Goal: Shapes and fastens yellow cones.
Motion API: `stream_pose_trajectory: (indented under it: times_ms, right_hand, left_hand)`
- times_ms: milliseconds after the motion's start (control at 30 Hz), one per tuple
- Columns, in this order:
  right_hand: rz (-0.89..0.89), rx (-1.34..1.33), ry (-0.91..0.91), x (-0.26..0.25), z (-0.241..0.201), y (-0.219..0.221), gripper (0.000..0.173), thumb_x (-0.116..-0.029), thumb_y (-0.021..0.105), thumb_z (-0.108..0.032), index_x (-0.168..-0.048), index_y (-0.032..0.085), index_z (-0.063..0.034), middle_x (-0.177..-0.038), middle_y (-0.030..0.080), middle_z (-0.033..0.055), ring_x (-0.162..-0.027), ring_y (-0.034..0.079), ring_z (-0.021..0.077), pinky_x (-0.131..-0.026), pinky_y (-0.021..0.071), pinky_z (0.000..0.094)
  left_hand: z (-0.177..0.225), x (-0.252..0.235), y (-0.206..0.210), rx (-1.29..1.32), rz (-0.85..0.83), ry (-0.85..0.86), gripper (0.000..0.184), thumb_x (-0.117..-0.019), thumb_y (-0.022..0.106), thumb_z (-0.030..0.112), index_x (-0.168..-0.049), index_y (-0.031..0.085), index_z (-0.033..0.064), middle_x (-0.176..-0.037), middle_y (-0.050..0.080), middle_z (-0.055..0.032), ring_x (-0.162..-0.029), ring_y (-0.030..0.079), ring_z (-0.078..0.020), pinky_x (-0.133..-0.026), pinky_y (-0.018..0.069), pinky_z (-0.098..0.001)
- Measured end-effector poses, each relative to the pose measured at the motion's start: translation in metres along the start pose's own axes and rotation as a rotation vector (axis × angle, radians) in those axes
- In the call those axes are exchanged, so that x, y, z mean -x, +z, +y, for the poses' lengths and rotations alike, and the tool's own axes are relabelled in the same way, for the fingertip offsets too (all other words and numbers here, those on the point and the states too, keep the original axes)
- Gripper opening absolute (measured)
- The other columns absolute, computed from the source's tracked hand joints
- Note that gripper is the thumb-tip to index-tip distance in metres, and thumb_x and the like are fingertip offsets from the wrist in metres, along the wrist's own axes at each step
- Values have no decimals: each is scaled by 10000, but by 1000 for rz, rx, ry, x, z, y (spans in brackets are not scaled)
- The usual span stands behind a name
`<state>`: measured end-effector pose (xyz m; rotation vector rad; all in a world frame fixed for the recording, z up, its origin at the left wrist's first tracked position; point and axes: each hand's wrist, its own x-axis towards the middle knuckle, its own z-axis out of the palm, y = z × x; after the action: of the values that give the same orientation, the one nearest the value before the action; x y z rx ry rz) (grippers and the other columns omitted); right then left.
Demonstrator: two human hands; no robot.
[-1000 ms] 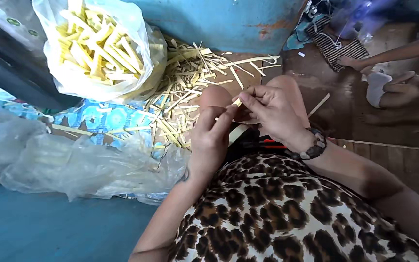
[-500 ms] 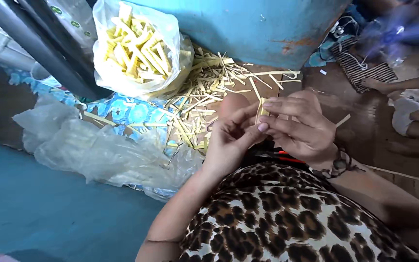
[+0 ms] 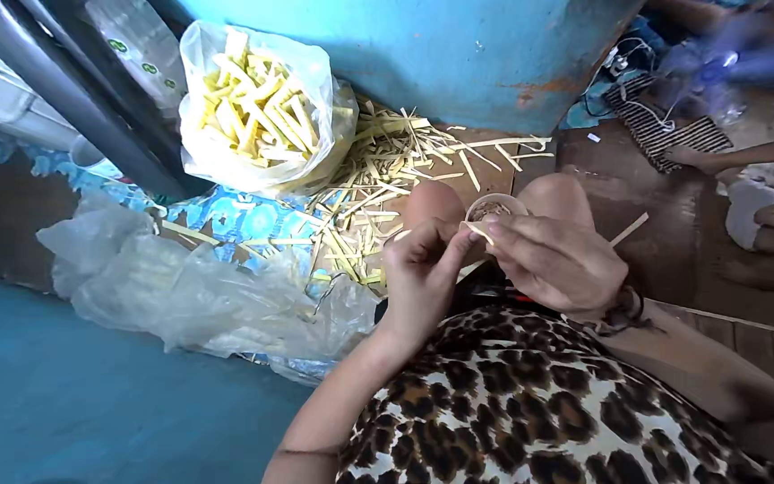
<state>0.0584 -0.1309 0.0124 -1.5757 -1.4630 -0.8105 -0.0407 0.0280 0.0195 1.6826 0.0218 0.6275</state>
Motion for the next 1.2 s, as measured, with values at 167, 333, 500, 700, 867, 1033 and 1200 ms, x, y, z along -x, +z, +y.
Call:
stream_pose_trajectory:
  times_ms: [167, 333, 500, 700, 867, 1033, 1200]
  right_hand:
    - [-24, -142, -8, 7, -3, -1, 217, -1007, 624, -82, -1215, 661, -32, -1348, 613, 153, -1339, 563, 250, -1124, 491, 390]
    - [113, -368, 257, -11, -8, -2, 66, -897, 732, -129, -906, 700, -71, -1210, 650, 71, -1158, 618, 147, -964, 558, 295]
    - [32, -590, 580, -39, -9, -25, 246, -912, 762, -99, -1119, 634, -71, -1004, 679, -41, -879, 668, 24, -780, 601, 198]
    - [-40, -1136, 1102, -34, -3, -27, 65, -951, 691, -64, -925, 723, -113, -812, 704, -13, -698, 679, 53, -670, 613, 230]
    - [-284, -990, 1115, -21, 12, -44, 224, -1038, 573, -197, -969, 760, -95, -942, 738, 5, -833, 723, 113, -767, 642, 303]
    - [-220, -1126, 1308, -17, 7, -44, 113, -1065, 481, -83, -1085, 592, -81, -855, 731, 69, -677, 725, 137, -634, 630, 266]
    - [-267, -922, 1147, 0, 4, -49, 215, -1057, 522, -200, -1024, 709, -98, -891, 716, 8, -790, 714, 110, -743, 632, 282]
  left_hand:
    - [3, -2, -10, 749, -317, -431, 134, -973, 698, 282, -1025, 784, 194, -921, 758, 36, -837, 713, -36, -807, 600, -243]
    - [-3, -12, -10, 554, -297, -326, 162, -887, 799, 268, -998, 708, 192, -841, 708, 65, -752, 666, -11, -711, 573, -205]
    - [32, -25, -17, 28, -321, 81, 183, -841, 793, 9, -998, 702, 19, -934, 720, -7, -840, 690, -76, -796, 607, -272]
    - [35, -25, -11, -88, -299, 147, 92, -896, 773, 81, -965, 725, 44, -942, 639, -1, -851, 633, -52, -734, 575, -197]
    - [27, -23, -8, -284, -366, 22, 252, -885, 765, 53, -1135, 731, 61, -1016, 631, -40, -873, 657, -75, -691, 599, -210]
    - [18, -18, 6, -153, -342, 19, 106, -935, 734, 96, -1000, 711, 16, -947, 627, -42, -794, 644, -70, -683, 592, -209]
    - [12, -18, 8, -246, -398, 0, 231, -870, 797, 73, -1072, 705, 8, -988, 603, -66, -865, 648, -78, -742, 598, -208]
